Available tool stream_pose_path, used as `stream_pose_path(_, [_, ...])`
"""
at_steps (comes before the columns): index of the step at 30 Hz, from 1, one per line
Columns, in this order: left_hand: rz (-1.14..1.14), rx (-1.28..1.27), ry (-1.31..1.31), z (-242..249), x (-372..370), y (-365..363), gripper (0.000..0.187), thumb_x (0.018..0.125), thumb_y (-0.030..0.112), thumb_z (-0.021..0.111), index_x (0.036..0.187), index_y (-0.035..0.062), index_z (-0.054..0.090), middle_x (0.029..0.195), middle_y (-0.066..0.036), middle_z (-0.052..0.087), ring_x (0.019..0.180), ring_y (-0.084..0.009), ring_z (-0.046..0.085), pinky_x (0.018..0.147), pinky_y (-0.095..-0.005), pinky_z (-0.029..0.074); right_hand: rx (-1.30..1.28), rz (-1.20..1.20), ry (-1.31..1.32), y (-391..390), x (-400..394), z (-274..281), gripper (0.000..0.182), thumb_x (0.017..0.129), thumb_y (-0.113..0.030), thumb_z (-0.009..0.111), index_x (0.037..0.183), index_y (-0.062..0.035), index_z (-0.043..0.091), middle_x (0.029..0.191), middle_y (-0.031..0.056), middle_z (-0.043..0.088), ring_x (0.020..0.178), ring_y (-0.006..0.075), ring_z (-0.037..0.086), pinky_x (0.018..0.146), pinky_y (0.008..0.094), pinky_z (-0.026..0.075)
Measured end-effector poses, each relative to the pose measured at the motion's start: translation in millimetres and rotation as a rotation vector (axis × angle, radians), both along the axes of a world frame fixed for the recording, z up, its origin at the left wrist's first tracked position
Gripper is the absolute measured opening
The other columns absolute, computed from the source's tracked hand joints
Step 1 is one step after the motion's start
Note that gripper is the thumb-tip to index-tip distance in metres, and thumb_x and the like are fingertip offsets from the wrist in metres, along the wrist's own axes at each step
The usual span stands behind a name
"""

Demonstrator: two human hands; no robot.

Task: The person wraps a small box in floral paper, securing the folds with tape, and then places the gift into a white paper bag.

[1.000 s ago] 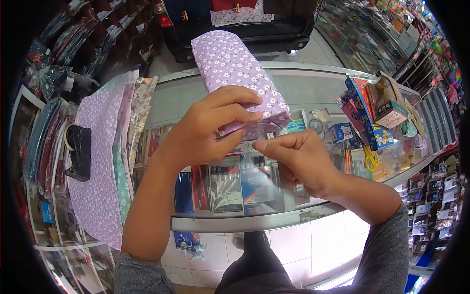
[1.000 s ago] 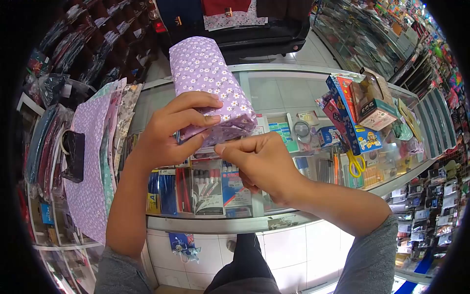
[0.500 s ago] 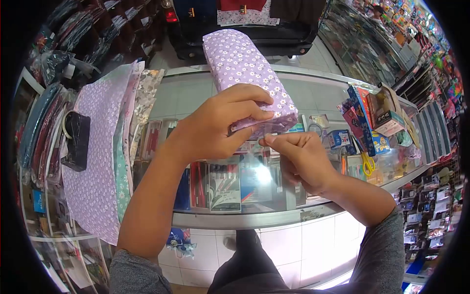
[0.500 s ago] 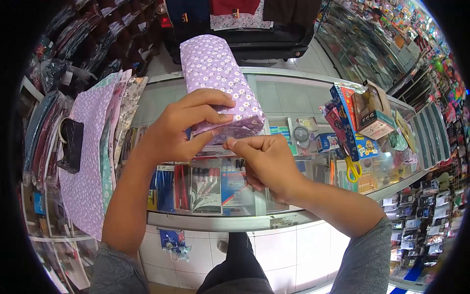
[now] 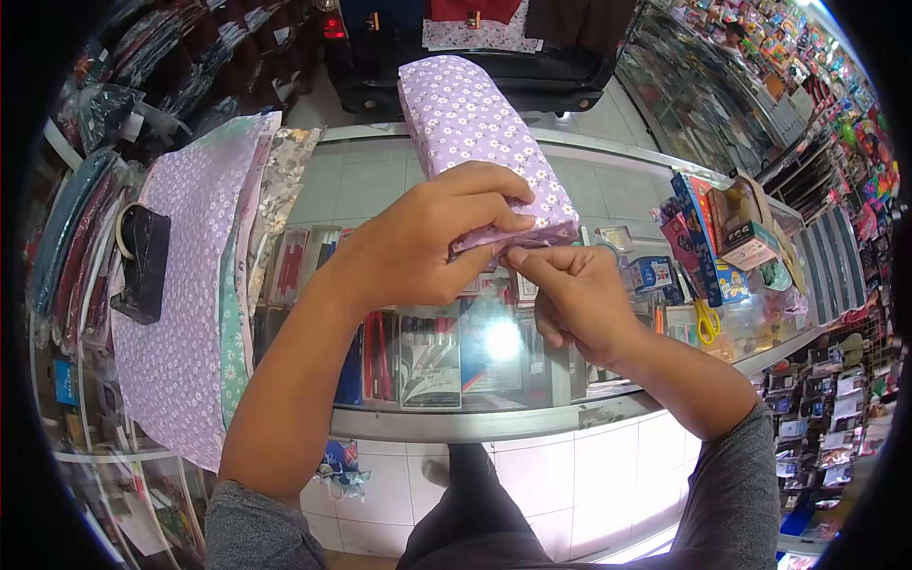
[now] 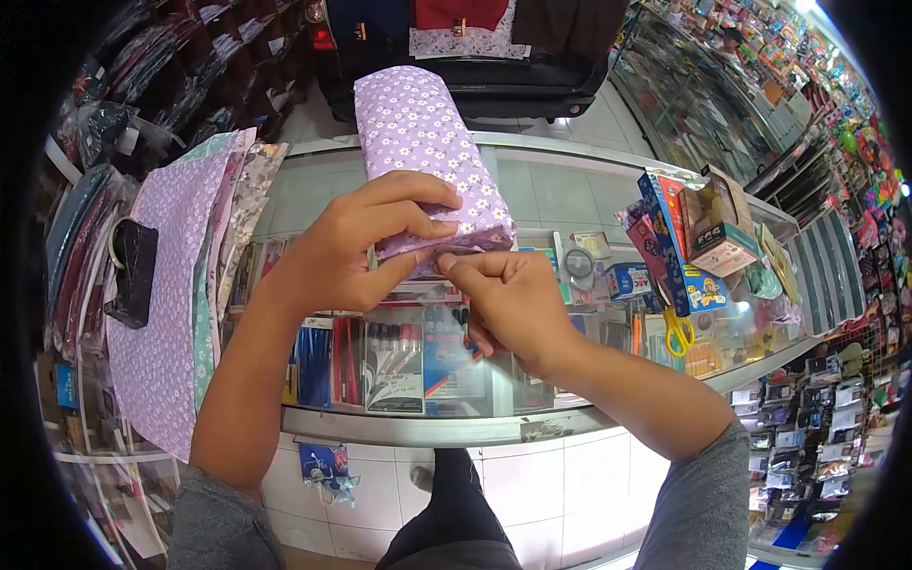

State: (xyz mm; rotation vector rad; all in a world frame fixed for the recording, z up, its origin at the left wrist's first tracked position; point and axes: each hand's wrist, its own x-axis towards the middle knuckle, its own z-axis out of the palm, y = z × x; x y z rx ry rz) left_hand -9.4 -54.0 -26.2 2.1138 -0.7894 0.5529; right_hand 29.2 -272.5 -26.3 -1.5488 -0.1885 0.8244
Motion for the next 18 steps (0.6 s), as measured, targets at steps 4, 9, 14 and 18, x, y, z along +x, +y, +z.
stream_pose_path(4, [-0.006, 0.003, -0.007, -0.5, 0.7, 0.4, 0.027, 0.077, -0.007, 0.073, 0.103, -0.0019, 0.072, 0.126, -0.016, 0.068, 0.119, -0.0341, 0.065, 0.102, -0.0417, 0.052, 0.014, -0.001, -0.001, 1.9, 0.9, -1.7, 0.031, 0.101, -0.028, 0.071, 0.099, 0.0033, 0.074, 0.051, -0.0002, 0.051, 0.036, 0.0094, 0.046, 0.037, 0.0266, 0.033])
stream_pose_path(9, [0.005, -0.008, 0.001, 0.0, -0.4, -1.4, 0.026, 0.077, -0.007, 0.071, 0.103, -0.0015, 0.072, 0.124, -0.016, 0.068, 0.118, -0.0336, 0.066, 0.101, -0.0411, 0.052, 0.011, -0.009, -0.014, 2.8, 1.1, -2.0, 0.030, 0.102, -0.027, 0.069, 0.098, 0.0029, 0.073, 0.053, 0.0009, 0.053, 0.035, 0.0096, 0.047, 0.037, 0.0267, 0.033])
stream_pose_path(14, [0.004, -0.007, -0.001, 1.3, -0.2, -1.2, 0.025, 0.078, -0.007, 0.070, 0.102, -0.0013, 0.071, 0.124, -0.016, 0.069, 0.117, -0.0337, 0.066, 0.101, -0.0410, 0.053, 0.025, -0.016, -0.010, 4.6, 1.9, -5.4, 0.030, 0.102, -0.028, 0.069, 0.095, 0.0014, 0.072, 0.053, 0.0014, 0.054, 0.035, 0.0101, 0.048, 0.036, 0.0264, 0.034])
stream_pose_path(18, [0.010, -0.016, 0.011, 0.0, -0.8, -1.3, 0.025, 0.078, -0.007, 0.071, 0.102, -0.0006, 0.071, 0.124, -0.016, 0.069, 0.117, -0.0336, 0.066, 0.101, -0.0410, 0.053, -0.012, -0.022, -0.036, 5.8, 2.1, -8.9, 0.035, 0.102, -0.031, 0.069, 0.085, 0.0005, 0.069, 0.051, 0.0020, 0.053, 0.035, 0.0113, 0.050, 0.035, 0.0265, 0.033])
